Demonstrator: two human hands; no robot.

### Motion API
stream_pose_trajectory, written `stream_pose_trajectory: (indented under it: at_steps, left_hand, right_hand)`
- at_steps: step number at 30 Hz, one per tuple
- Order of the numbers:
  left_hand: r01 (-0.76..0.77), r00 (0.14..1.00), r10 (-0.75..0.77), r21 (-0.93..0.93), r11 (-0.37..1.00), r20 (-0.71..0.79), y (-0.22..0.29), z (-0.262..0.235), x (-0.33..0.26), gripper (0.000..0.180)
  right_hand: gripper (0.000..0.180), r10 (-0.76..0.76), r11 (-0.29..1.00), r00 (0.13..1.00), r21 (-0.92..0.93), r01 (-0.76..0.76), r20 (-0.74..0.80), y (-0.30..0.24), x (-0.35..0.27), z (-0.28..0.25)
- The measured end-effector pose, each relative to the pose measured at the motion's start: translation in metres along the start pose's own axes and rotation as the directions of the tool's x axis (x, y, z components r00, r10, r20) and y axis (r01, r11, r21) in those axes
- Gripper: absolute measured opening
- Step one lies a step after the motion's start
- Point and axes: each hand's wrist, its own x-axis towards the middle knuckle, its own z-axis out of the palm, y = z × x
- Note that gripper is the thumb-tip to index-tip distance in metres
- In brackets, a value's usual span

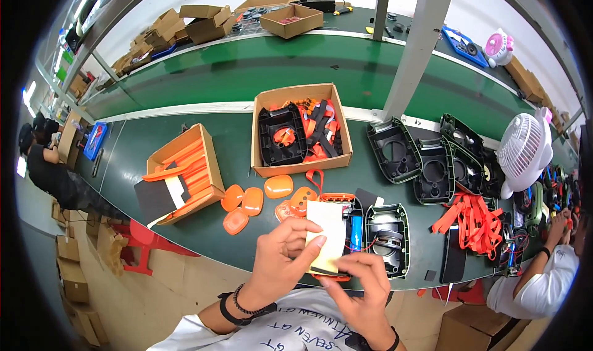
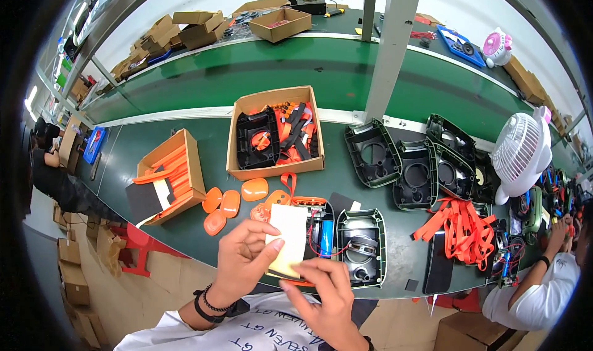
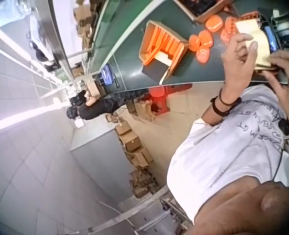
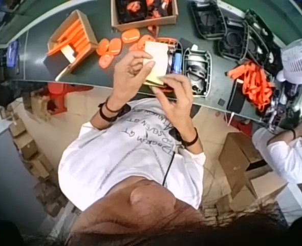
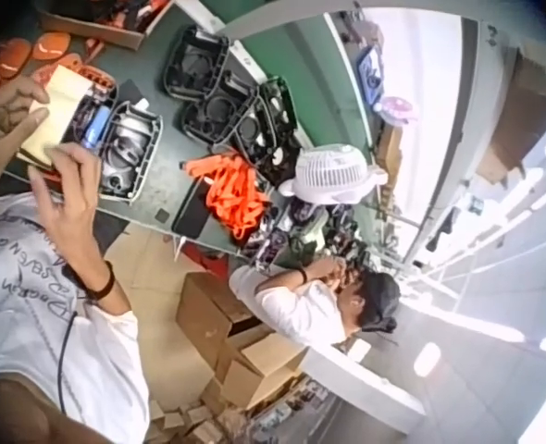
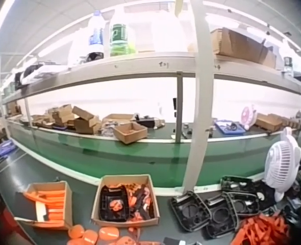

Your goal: Assembling a small electronic device by connecting internal wires, placing a speaker, and fitting the components into a plastic housing.

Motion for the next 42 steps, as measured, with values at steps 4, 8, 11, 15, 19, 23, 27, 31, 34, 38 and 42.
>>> stream_pose_trajectory:
  at_steps: [4,8,11,15,19,23,27,31,34,38,42]
  left_hand:
    - [0.037,0.997,-0.024,-0.172,0.984,0.078,0.009,0.001,-0.001,0.031]
    - [-0.236,0.935,0.182,0.150,0.960,0.303,0.014,-0.016,-0.010,0.061]
    - [-0.453,0.869,0.318,0.352,0.819,0.378,0.022,-0.015,-0.006,0.069]
    - [-0.386,0.890,0.290,0.243,0.890,0.352,0.022,-0.011,-0.007,0.055]
    - [-0.337,0.901,0.255,0.196,0.921,0.350,0.023,-0.011,-0.009,0.041]
    - [-0.291,0.895,0.175,0.239,0.926,0.410,0.024,-0.014,-0.011,0.034]
    - [-0.371,0.869,0.257,0.210,0.905,0.423,0.023,-0.012,-0.009,0.033]
    - [-0.457,0.843,0.330,0.243,0.855,0.424,0.026,-0.009,-0.006,0.035]
    - [-0.459,0.857,0.326,0.306,0.834,0.399,0.029,-0.007,-0.008,0.030]
    - [-0.484,0.854,0.351,0.339,0.806,0.385,0.025,-0.006,-0.008,0.025]
    - [-0.503,0.838,0.358,0.328,0.799,0.412,0.024,-0.008,-0.004,0.020]
  right_hand:
    - [0.036,-0.055,0.990,0.998,0.130,0.052,0.023,0.010,-0.005,0.000]
    - [0.035,0.292,0.757,0.956,0.614,-0.226,-0.008,0.003,-0.012,0.001]
    - [0.071,0.295,0.594,0.951,0.762,-0.258,0.092,-0.006,-0.010,-0.001]
    - [0.058,0.328,0.648,0.943,0.712,-0.269,0.059,-0.001,-0.017,0.002]
    - [0.042,0.316,0.622,0.944,0.730,-0.283,0.097,-0.005,-0.011,-0.001]
    - [0.034,0.320,0.662,0.947,0.711,-0.237,0.017,-0.001,-0.014,0.002]
    - [0.024,0.310,0.695,0.950,0.675,-0.247,0.029,0.004,-0.015,-0.005]
    - [0.017,0.403,0.745,0.915,0.579,-0.331,0.006,0.010,-0.024,-0.009]
    - [0.013,0.279,0.854,0.960,0.463,-0.238,-0.022,0.008,-0.019,-0.008]
    - [0.011,0.113,0.955,0.993,0.278,-0.099,-0.035,0.002,-0.009,-0.010]
    - [0.010,0.019,0.988,1.000,0.154,-0.015,-0.023,-0.001,-0.007,-0.011]
